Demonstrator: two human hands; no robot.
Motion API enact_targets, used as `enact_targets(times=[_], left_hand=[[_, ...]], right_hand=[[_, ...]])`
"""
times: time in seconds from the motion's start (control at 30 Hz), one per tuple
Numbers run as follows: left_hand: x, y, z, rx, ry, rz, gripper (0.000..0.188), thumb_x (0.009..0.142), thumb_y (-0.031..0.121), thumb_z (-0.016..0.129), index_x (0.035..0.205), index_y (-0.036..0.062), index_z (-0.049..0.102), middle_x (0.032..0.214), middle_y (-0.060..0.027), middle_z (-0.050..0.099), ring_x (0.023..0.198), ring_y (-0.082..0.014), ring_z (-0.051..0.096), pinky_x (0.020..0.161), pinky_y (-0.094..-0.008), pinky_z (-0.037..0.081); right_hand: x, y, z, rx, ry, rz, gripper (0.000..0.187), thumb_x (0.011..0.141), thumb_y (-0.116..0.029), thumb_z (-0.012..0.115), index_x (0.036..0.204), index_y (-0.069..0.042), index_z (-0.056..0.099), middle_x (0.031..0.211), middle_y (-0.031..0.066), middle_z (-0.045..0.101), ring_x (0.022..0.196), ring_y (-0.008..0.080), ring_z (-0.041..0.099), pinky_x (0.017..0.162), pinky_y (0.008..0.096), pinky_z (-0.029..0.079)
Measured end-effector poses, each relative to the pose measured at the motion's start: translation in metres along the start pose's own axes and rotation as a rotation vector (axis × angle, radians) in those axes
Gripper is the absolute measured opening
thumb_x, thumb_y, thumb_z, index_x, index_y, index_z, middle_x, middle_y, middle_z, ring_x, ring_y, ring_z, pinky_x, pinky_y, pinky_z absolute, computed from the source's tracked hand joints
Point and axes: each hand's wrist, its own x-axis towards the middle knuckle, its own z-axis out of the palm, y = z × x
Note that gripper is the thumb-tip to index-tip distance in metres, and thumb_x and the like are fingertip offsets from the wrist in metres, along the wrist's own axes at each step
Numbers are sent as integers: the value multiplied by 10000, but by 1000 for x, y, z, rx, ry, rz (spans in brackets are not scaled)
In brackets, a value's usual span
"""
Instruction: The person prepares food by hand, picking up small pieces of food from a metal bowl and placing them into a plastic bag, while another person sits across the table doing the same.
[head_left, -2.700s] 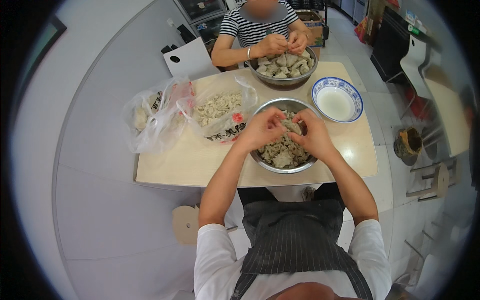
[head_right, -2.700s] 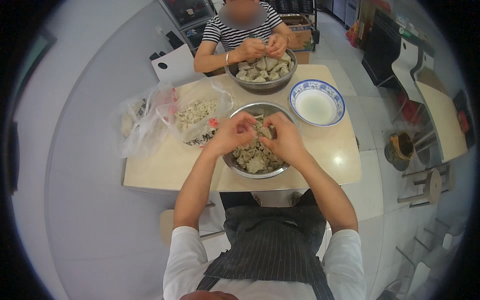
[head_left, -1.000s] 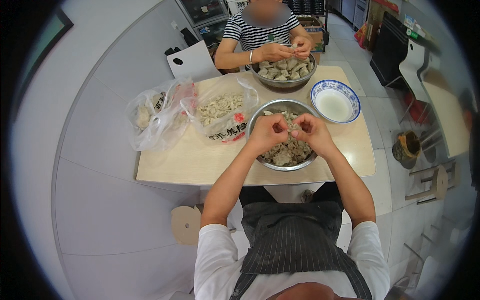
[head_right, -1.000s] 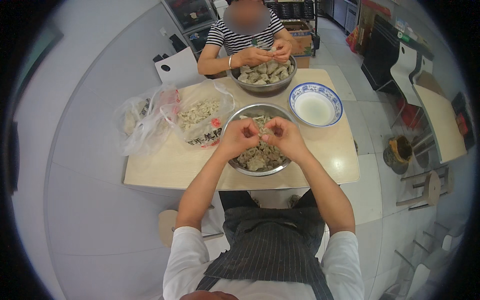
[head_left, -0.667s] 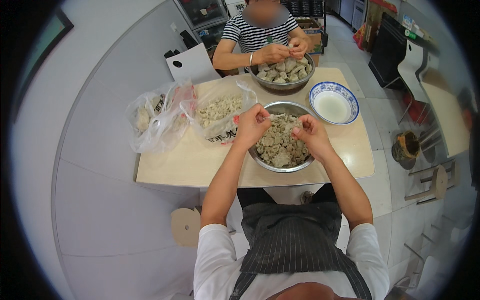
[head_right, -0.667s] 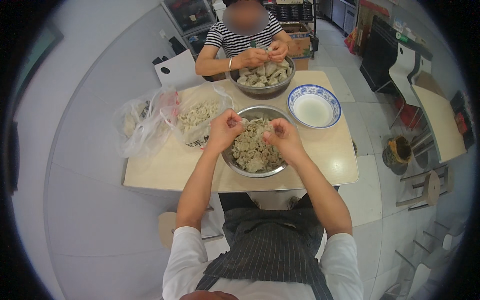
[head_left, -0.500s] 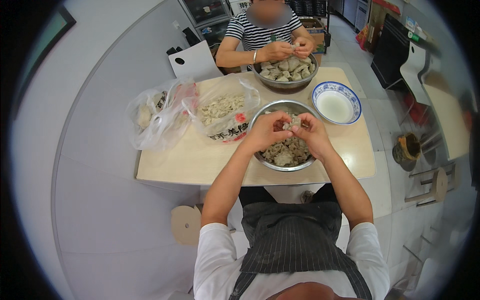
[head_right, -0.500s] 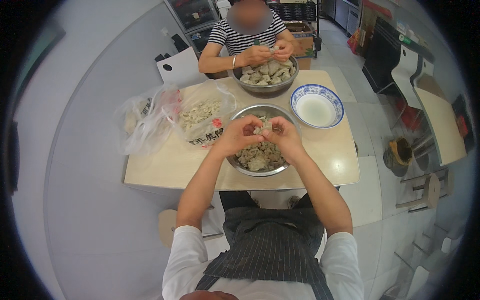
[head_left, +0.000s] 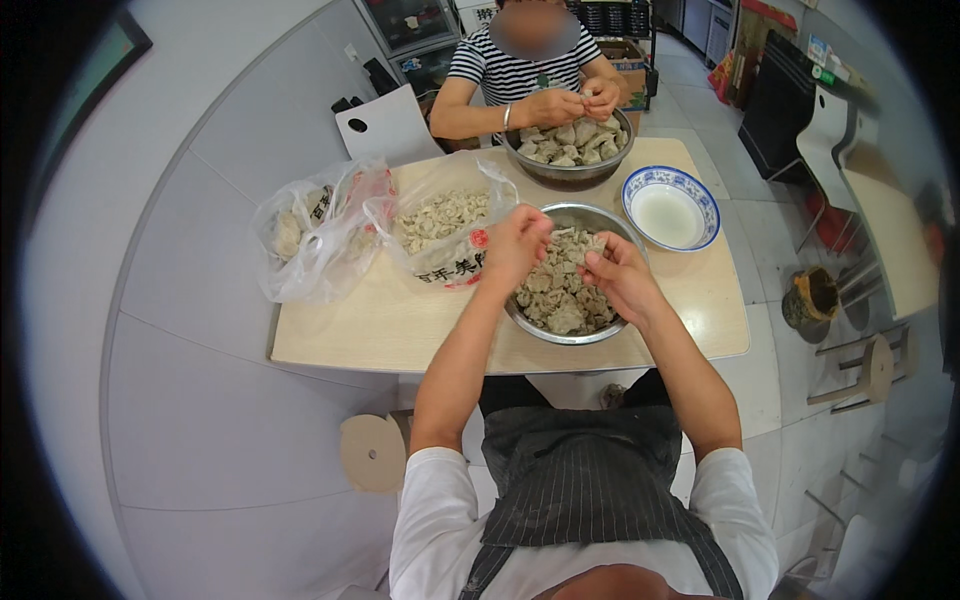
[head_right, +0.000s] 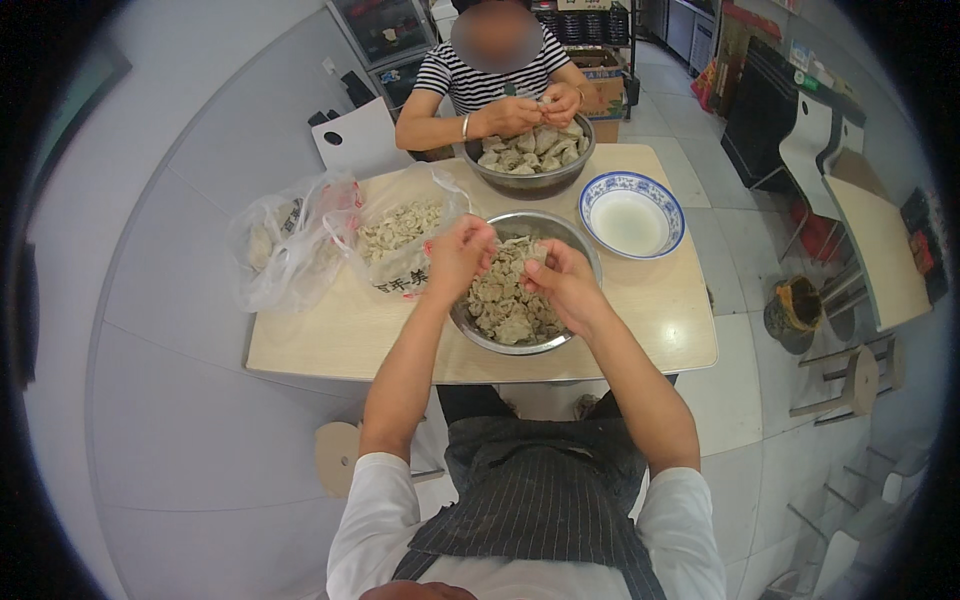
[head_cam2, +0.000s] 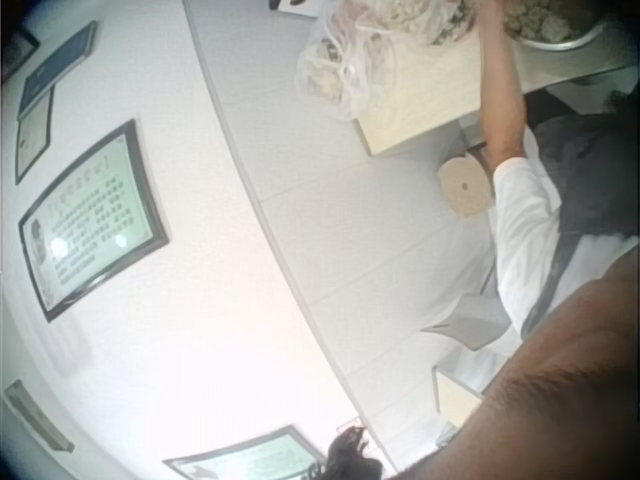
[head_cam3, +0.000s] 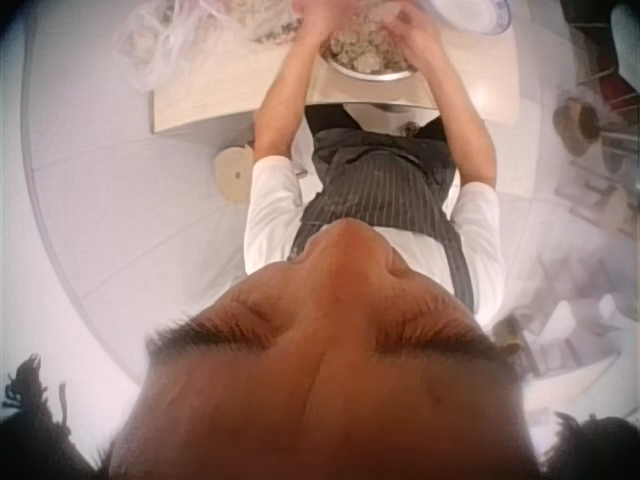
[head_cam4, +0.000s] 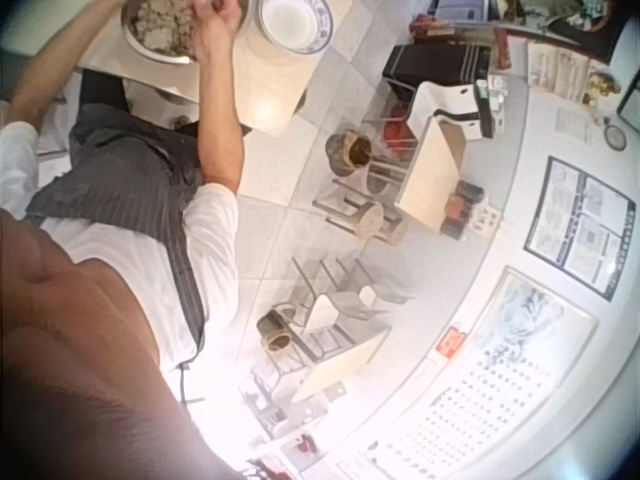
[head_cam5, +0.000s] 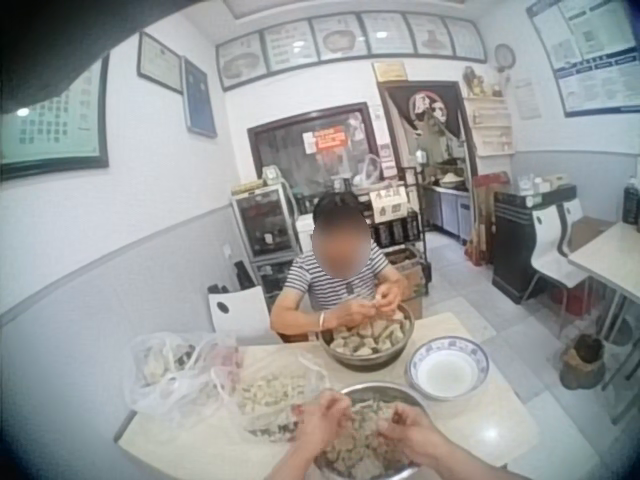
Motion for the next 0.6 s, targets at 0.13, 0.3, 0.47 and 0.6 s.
enact_targets(times=[0.13,0.3,0.47,0.6], left_hand=[[-13,11,13,-61,-171,68,130,875,41,693,921,26,572,749,29,568,643,-42,532,550,-207,451],[-12,0,17,208,-217,182,156,805,17,696,864,47,554,749,57,521,640,-29,456,542,-206,376],[-9,2,22,277,-86,224,115,786,25,639,803,50,529,719,55,516,615,-37,454,537,-209,370],[5,-21,-19,350,69,123,152,797,38,665,914,58,570,812,26,586,724,-55,508,626,-220,410]], right_hand=[[-1,2,-5,8,127,8,195,918,-99,678,1059,-71,546,949,23,608,835,118,605,723,254,507],[4,3,3,-2,84,36,191,914,-98,687,1047,-82,551,945,17,589,805,110,585,700,238,491],[8,4,0,3,91,8,178,921,-78,669,1054,-70,552,944,16,586,772,107,562,684,238,480],[1,-4,-5,-38,63,2,163,937,-57,634,1077,-51,552,962,24,597,815,110,588,698,237,506]])
